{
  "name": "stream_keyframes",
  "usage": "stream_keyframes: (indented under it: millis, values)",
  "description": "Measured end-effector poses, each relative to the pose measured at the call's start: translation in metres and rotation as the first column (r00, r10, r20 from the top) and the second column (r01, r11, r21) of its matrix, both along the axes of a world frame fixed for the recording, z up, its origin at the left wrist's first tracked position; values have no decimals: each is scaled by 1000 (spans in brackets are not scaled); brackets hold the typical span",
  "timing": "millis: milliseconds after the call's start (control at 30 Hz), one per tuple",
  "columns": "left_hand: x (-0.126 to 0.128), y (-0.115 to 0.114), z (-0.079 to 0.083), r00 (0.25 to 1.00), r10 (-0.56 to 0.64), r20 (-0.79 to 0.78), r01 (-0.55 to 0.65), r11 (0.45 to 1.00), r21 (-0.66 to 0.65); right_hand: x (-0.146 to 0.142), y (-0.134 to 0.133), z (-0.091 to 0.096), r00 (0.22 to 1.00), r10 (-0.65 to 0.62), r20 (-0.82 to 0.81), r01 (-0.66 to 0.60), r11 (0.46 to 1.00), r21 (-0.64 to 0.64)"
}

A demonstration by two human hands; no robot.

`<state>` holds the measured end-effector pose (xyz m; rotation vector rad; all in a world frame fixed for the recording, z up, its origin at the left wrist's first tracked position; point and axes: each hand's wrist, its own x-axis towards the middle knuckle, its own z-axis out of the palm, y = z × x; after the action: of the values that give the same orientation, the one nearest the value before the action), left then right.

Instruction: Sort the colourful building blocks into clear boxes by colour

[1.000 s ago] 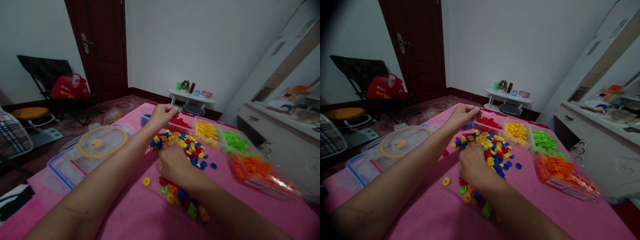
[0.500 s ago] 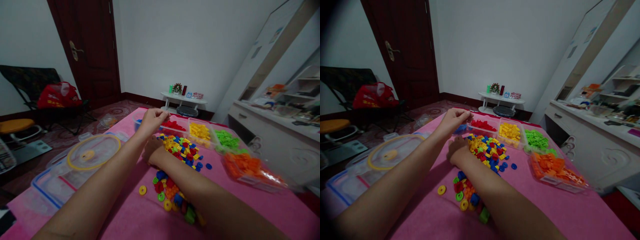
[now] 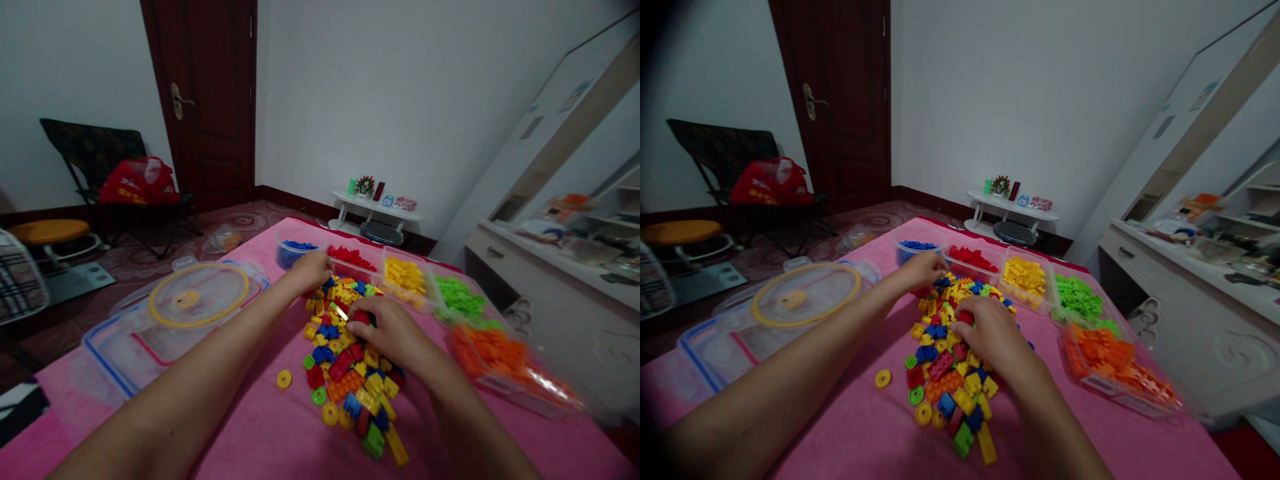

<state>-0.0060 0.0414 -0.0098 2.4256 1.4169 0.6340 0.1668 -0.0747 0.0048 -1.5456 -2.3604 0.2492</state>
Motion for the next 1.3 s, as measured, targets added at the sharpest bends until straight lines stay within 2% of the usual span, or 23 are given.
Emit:
stream_keyframes:
  millis: [100, 167, 267, 333, 467, 633, 767, 833, 867, 933, 1000, 1100, 1200, 1300]
  values:
    - [-1, -2, -3, 977, 110, -184, -113, 994, -3, 22, 12, 6, 974, -6, -226, 19, 998, 59]
    - [-1, -3, -5, 938, 150, -312, -165, 986, -23, 39, 22, 4, 941, -90, -327, 134, 984, 115]
    - [1, -5, -7, 898, 148, -414, -192, 979, -66, 61, 35, -11, 910, -234, -343, 305, 937, 169]
    - [2, -6, -9, 896, 139, -421, -188, 979, -77, 69, 41, -26, 912, -269, -311, 330, 930, 163]
    - [3, -4, -12, 900, 142, -412, -192, 978, -83, 68, 44, -47, 936, -250, -247, 277, 958, 77]
    - [5, -4, -16, 904, 145, -401, -203, 973, -106, 65, 43, -52, 927, -251, -280, 279, 958, 63]
    - [3, -5, -12, 913, 145, -381, -200, 974, -109, 66, 43, -49, 869, -268, -416, 308, 951, 30]
    - [2, -6, -6, 917, 154, -368, -199, 976, -86, 63, 42, -44, 775, -285, -564, 340, 940, -8]
    - [1, -7, -2, 926, 154, -345, -187, 980, -64, 60, 41, -42, 698, -294, -653, 344, 937, -54]
    - [2, -8, 7, 964, 121, -236, -130, 991, -21, 53, 39, -36, 486, -315, -815, 291, 938, -189]
    - [6, -12, 14, 999, 42, -33, -43, 999, -25, 47, 37, -32, 238, -350, -906, 170, 933, -316]
    - [15, -19, 20, 951, -82, 300, 136, 977, -163, 41, 35, -30, -58, -411, -910, 25, 910, -413]
    - [21, -25, 21, 853, -153, 499, 327, 902, -283, 40, 34, -28, -228, -483, -846, -87, 875, -476]
    - [27, -30, 21, 802, -164, 574, 412, 847, -335, 40, 30, -23, -291, -528, -798, -259, 846, -466]
